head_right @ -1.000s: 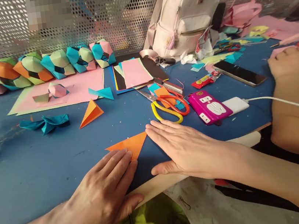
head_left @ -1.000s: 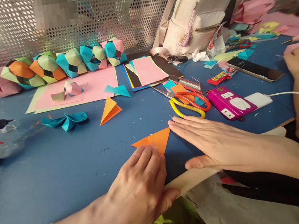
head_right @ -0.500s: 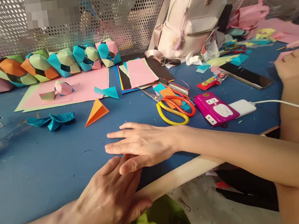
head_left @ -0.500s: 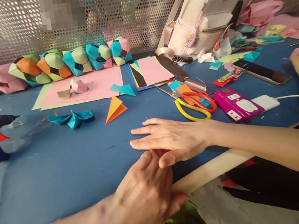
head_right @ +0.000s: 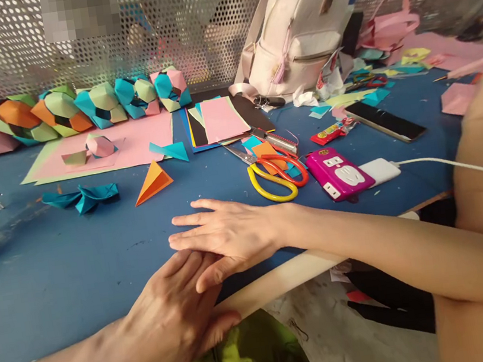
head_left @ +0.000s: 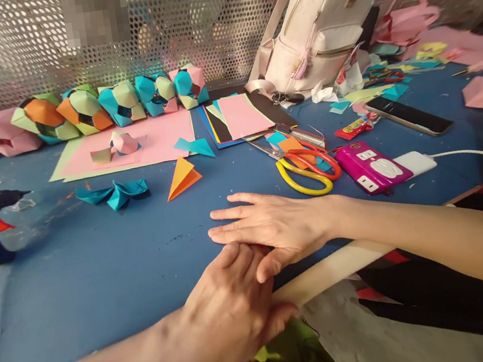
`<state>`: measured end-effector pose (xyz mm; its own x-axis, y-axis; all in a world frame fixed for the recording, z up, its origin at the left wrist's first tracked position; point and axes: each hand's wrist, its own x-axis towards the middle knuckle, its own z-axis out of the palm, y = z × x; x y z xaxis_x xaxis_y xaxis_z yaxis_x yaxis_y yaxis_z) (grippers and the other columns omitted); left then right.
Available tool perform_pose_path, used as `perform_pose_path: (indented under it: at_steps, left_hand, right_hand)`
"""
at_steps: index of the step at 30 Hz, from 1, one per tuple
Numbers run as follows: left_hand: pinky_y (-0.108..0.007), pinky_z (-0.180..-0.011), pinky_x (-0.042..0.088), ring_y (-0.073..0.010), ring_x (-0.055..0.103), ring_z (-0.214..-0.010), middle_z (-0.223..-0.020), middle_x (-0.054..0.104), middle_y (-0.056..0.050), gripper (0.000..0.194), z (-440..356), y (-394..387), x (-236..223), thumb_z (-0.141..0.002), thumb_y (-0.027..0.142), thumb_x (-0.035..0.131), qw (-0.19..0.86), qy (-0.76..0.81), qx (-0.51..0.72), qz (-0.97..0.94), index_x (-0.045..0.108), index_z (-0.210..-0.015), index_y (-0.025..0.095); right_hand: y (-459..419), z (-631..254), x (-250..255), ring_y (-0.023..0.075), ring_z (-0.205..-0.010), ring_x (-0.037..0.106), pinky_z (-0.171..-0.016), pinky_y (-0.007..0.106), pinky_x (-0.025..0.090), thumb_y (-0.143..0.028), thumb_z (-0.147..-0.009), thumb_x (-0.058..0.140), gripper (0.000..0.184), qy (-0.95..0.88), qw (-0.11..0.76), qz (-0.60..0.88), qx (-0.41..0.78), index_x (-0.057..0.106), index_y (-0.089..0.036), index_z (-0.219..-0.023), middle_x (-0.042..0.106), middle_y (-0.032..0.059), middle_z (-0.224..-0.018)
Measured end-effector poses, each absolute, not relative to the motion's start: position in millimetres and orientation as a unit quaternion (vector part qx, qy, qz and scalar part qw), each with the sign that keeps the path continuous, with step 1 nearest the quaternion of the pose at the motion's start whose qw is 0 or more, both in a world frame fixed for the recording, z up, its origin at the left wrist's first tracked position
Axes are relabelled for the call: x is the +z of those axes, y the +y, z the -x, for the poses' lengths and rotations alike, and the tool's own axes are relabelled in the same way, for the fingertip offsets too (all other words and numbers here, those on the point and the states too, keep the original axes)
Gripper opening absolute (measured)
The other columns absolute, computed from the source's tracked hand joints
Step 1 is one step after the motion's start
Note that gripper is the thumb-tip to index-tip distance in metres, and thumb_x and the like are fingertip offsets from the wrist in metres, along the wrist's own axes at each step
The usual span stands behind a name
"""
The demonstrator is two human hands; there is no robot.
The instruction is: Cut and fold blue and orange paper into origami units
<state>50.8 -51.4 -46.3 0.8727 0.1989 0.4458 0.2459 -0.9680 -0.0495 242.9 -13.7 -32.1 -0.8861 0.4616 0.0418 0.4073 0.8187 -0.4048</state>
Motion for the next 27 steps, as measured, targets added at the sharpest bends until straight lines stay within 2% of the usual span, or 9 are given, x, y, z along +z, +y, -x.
perform_pose_path:
  at_steps: [5, 9, 13, 17, 19, 22, 24, 26, 27]
  left_hand:
    - [-0.041, -0.074, 0.050, -0.0309, 0.066, -0.088, -0.093, 0.071, -0.023, 0.048, -49.5, -50.3, -48.2, -0.096, 0.039, 0.036, 0.085, -0.106, -0.221, 0.966, 0.067, -0.092, 0.002]
    - [-0.040, -0.077, 0.048, -0.0298, 0.065, -0.092, -0.099, 0.069, -0.025, 0.050, -48.7, -49.5, -48.6, -0.096, 0.039, 0.035, 0.094, -0.097, -0.218, 0.966, 0.066, -0.097, 0.000]
    - [-0.039, -0.068, 0.048, -0.0276, 0.063, -0.083, -0.092, 0.068, -0.020, 0.045, -49.5, -46.4, -45.3, -0.095, 0.040, 0.038, 0.059, -0.106, -0.213, 0.969, 0.065, -0.094, 0.004]
    - [-0.037, -0.063, 0.048, -0.0243, 0.059, -0.076, -0.092, 0.066, -0.015, 0.031, -48.7, -40.6, -40.0, -0.093, 0.034, 0.043, 0.008, -0.173, -0.221, 0.960, 0.063, -0.094, 0.011]
    - [-0.040, -0.071, 0.050, -0.0275, 0.059, -0.089, -0.104, 0.064, -0.017, 0.023, -47.4, -35.6, -39.4, -0.091, 0.029, 0.048, 0.018, -0.209, -0.241, 0.948, 0.060, -0.098, 0.011]
    - [-0.046, -0.083, 0.049, -0.0321, 0.056, -0.110, -0.122, 0.058, -0.022, 0.031, -45.1, -23.8, -42.6, -0.087, 0.025, 0.053, 0.021, -0.236, -0.251, 0.939, 0.055, -0.113, 0.008]
    - [-0.043, -0.081, 0.050, -0.0285, 0.060, -0.104, -0.115, 0.064, -0.018, 0.028, -43.7, -13.9, -45.2, -0.088, 0.023, 0.053, -0.011, -0.243, -0.243, 0.939, 0.057, -0.112, 0.010]
    - [-0.037, -0.075, 0.050, -0.0228, 0.064, -0.090, -0.099, 0.070, -0.010, 0.018, -42.4, -4.7, -45.6, -0.092, 0.020, 0.047, -0.048, -0.257, -0.237, 0.936, 0.062, -0.099, 0.015]
    - [-0.035, -0.074, 0.049, -0.0207, 0.065, -0.085, -0.092, 0.070, -0.008, 0.019, -41.7, -1.0, -44.8, -0.093, 0.020, 0.045, -0.068, -0.268, -0.247, 0.929, 0.063, -0.093, 0.016]
  right_hand:
    - [-25.5, -267.8, -34.9, 0.0266, -0.146, 0.020, -0.119, 0.054, 0.009, -0.066, -0.092, 0.033, 0.080, -0.944, 0.051, 0.284, 0.160, 0.031, -0.008, -0.147, 0.037, 0.0157, -0.150]
    - [-51.5, -308.7, -36.4, 0.0295, -0.143, 0.026, -0.115, 0.059, 0.018, -0.069, -0.091, 0.024, 0.084, -0.923, 0.059, 0.374, 0.064, 0.033, -0.007, -0.146, 0.043, 0.0186, -0.146]
    - [-67.4, -320.3, -35.8, 0.0319, -0.133, 0.044, -0.111, 0.060, 0.030, -0.060, -0.095, 0.030, 0.072, -0.901, 0.093, 0.422, -0.044, 0.048, -0.005, -0.137, 0.057, 0.0209, -0.132]
    - [-65.6, -302.5, -29.8, 0.0278, -0.119, 0.059, -0.106, 0.054, 0.040, -0.038, -0.096, 0.048, 0.042, -0.884, 0.167, 0.428, -0.088, 0.059, -0.010, -0.126, 0.065, 0.0153, -0.123]
    - [-61.1, -291.6, -26.2, 0.0257, -0.117, 0.060, -0.105, 0.050, 0.043, -0.030, -0.095, 0.051, 0.035, -0.881, 0.185, 0.427, -0.081, 0.061, -0.012, -0.123, 0.066, 0.0134, -0.122]
    - [-52.7, -279.6, -20.8, 0.0265, -0.120, 0.058, -0.105, 0.049, 0.044, -0.025, -0.092, 0.055, 0.037, -0.892, 0.167, 0.417, -0.039, 0.059, -0.008, -0.124, 0.063, 0.0147, -0.126]
    - [-46.8, -274.3, -16.1, 0.0279, -0.123, 0.055, -0.107, 0.048, 0.042, -0.026, -0.089, 0.059, 0.043, -0.903, 0.135, 0.408, 0.015, 0.057, -0.006, -0.127, 0.060, 0.0162, -0.130]
    - [-40.5, -269.3, -9.7, 0.0290, -0.125, 0.053, -0.106, 0.048, 0.042, -0.032, -0.087, 0.062, 0.050, -0.900, 0.104, 0.416, 0.080, 0.055, -0.008, -0.130, 0.058, 0.0162, -0.134]
    - [-37.2, -266.3, -6.2, 0.0295, -0.126, 0.052, -0.106, 0.048, 0.043, -0.037, -0.087, 0.062, 0.053, -0.891, 0.096, 0.429, 0.112, 0.054, -0.010, -0.132, 0.056, 0.0156, -0.135]
